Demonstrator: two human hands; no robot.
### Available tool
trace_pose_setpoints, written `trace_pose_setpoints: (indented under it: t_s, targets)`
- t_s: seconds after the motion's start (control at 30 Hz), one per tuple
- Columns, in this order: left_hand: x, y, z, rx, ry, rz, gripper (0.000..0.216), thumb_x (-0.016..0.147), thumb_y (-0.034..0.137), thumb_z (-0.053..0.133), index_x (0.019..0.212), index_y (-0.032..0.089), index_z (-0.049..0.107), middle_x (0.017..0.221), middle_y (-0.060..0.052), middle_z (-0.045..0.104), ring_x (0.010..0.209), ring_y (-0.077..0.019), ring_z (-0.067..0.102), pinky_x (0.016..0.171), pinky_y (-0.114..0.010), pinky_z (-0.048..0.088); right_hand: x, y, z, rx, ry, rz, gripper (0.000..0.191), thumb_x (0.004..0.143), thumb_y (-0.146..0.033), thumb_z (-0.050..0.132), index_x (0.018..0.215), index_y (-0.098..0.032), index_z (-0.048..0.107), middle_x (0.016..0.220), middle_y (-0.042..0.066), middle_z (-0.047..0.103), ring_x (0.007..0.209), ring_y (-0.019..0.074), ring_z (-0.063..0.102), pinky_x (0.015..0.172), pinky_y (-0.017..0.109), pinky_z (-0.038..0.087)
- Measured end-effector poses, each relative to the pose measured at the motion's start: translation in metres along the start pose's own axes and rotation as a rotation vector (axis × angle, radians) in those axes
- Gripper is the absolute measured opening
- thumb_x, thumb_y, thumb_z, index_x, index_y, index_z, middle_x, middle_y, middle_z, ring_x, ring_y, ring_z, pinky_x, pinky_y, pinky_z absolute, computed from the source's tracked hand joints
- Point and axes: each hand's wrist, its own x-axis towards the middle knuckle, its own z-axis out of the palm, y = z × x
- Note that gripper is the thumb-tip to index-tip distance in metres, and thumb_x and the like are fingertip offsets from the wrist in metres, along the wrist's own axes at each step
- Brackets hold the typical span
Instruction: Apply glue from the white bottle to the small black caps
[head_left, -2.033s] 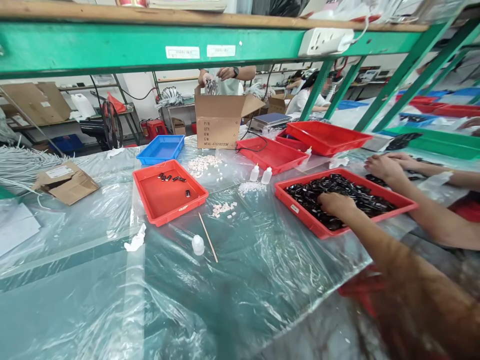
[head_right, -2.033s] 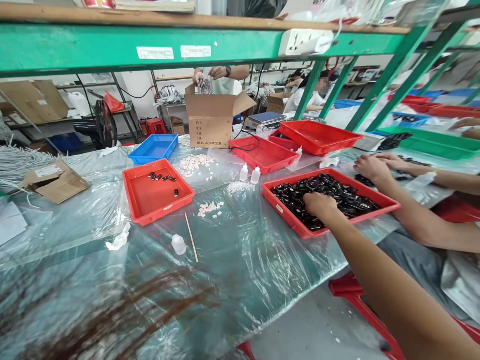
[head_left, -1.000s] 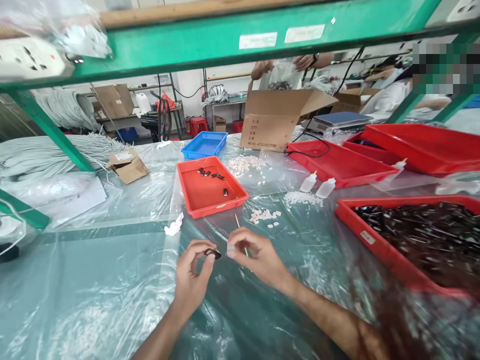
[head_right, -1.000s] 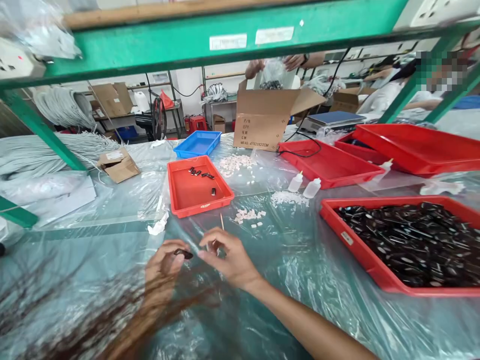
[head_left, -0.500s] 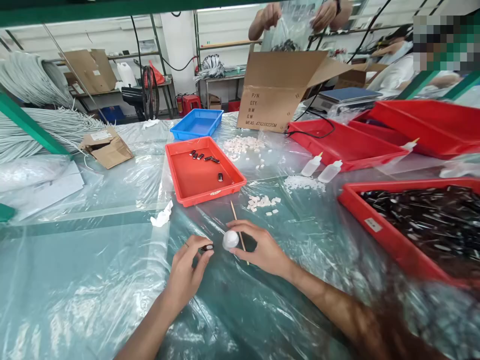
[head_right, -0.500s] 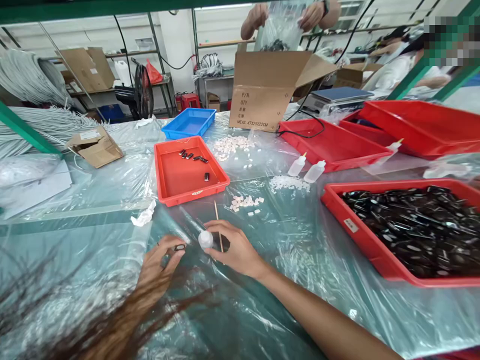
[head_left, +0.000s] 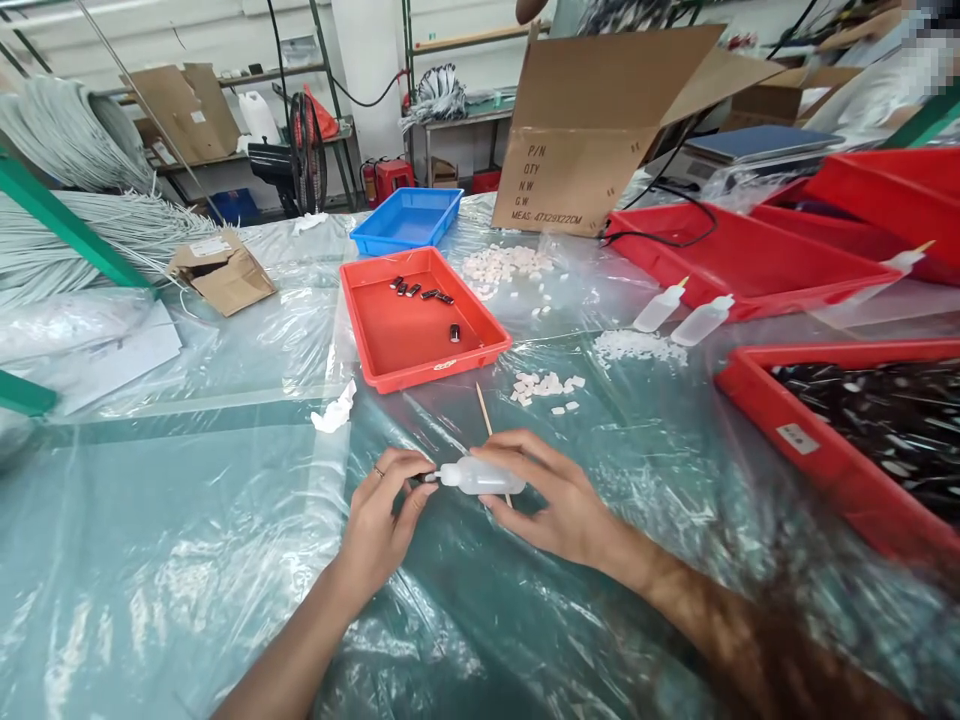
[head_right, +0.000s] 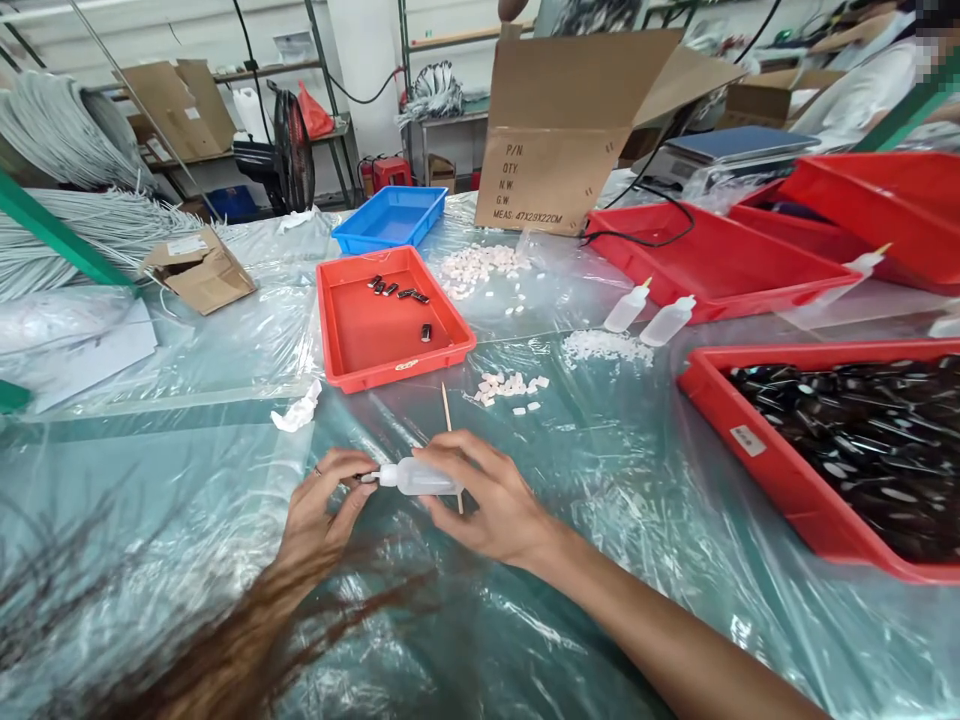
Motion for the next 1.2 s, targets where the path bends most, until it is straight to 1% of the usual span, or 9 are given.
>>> trace_pose_setpoints:
  t_s: [0.1, 0.23, 0.33, 0.43, 0.6, 0.8, 0.9, 1.0, 1.2]
  targets:
    - [0.001, 0.003, -0.001, -0.009, -0.01, -0.005, 0.011, 0.102, 0.024, 0.056, 0.11, 0.024, 0.063, 0.101, -0.004, 0.066, 0.087, -0.0166, 0.065, 0.073, -0.027, 0.054, 0.001, -0.003, -0.005, -0.043, 0.013, -0.034, 0.055, 0.111, -0.016, 0.087, 0.164, -0.033, 0.083, 0.137, 0.012, 0.091, 0.112, 0.0299, 0.097, 0.095, 0.041, 0.084]
    - [0.003, 0.005, -0.003, 0.008, -0.005, -0.004, 0.01, 0.101, 0.023, 0.057, 0.109, 0.024, 0.064, 0.102, -0.004, 0.066, 0.081, -0.0152, 0.063, 0.072, -0.027, 0.053, 0.006, -0.011, -0.013, -0.055, 0.004, -0.044, 0.069, 0.112, -0.013, 0.087, 0.176, -0.037, 0.075, 0.136, 0.01, 0.097, 0.109, 0.0316, 0.099, 0.097, 0.048, 0.086]
    - [0.003, 0.004, -0.003, 0.006, -0.004, -0.004, 0.01, 0.101, 0.023, 0.056, 0.108, 0.023, 0.064, 0.102, -0.004, 0.066, 0.087, -0.0164, 0.064, 0.075, -0.028, 0.053, 0.01, -0.017, -0.017, -0.02, 0.015, -0.057, 0.061, 0.112, -0.014, 0.089, 0.168, -0.034, 0.075, 0.133, 0.011, 0.098, 0.102, 0.0327, 0.099, 0.091, 0.049, 0.086]
    - [0.002, 0.005, -0.003, 0.007, -0.013, 0.0, 0.011, 0.102, 0.022, 0.056, 0.108, 0.024, 0.064, 0.102, -0.004, 0.066, 0.092, -0.0171, 0.065, 0.077, -0.028, 0.053, 0.012, -0.022, -0.019, -0.046, 0.022, -0.095, 0.055, 0.112, -0.011, 0.089, 0.162, -0.032, 0.074, 0.13, 0.013, 0.098, 0.104, 0.0335, 0.1, 0.09, 0.048, 0.085]
    - [0.002, 0.006, -0.002, 0.014, -0.008, 0.011, 0.011, 0.102, 0.024, 0.056, 0.107, 0.023, 0.065, 0.102, -0.004, 0.066, 0.093, -0.0175, 0.065, 0.08, -0.03, 0.053, 0.01, -0.025, -0.019, -0.081, 0.042, -0.129, 0.057, 0.114, -0.013, 0.086, 0.166, -0.032, 0.073, 0.13, 0.012, 0.097, 0.103, 0.0311, 0.099, 0.087, 0.045, 0.085]
    - [0.002, 0.006, -0.003, 0.017, -0.017, 0.025, 0.012, 0.103, 0.024, 0.055, 0.108, 0.024, 0.065, 0.103, -0.005, 0.068, 0.094, -0.0196, 0.066, 0.081, -0.033, 0.054, 0.009, -0.025, -0.019, -0.064, 0.046, -0.109, 0.069, 0.113, -0.012, 0.086, 0.175, -0.038, 0.072, 0.13, 0.01, 0.096, 0.101, 0.0311, 0.097, 0.083, 0.047, 0.084]
    - [0.003, 0.007, -0.004, 0.024, -0.033, 0.035, 0.013, 0.102, 0.022, 0.055, 0.11, 0.024, 0.065, 0.105, -0.005, 0.067, 0.095, -0.0189, 0.066, 0.081, -0.032, 0.054, 0.011, -0.024, -0.02, -0.056, 0.057, -0.154, 0.067, 0.113, -0.011, 0.085, 0.175, -0.033, 0.073, 0.127, 0.011, 0.096, 0.097, 0.0293, 0.095, 0.08, 0.046, 0.083]
    - [0.003, 0.008, -0.004, 0.035, -0.035, 0.036, 0.013, 0.102, 0.022, 0.055, 0.109, 0.025, 0.065, 0.105, -0.005, 0.067, 0.094, -0.0184, 0.066, 0.08, -0.031, 0.055, 0.011, -0.025, -0.02, -0.089, 0.055, -0.15, 0.066, 0.111, -0.009, 0.085, 0.172, -0.033, 0.075, 0.126, 0.011, 0.095, 0.098, 0.0291, 0.096, 0.081, 0.045, 0.082]
    - [0.003, 0.008, -0.004, 0.024, -0.031, 0.028, 0.012, 0.103, 0.025, 0.055, 0.108, 0.024, 0.065, 0.104, -0.004, 0.067, 0.094, -0.0179, 0.066, 0.08, -0.03, 0.055, 0.002, -0.031, -0.021, -0.276, 0.042, -0.212, 0.048, 0.113, -0.011, 0.083, 0.156, -0.031, 0.078, 0.128, 0.014, 0.097, 0.097, 0.0318, 0.098, 0.075, 0.046, 0.082]
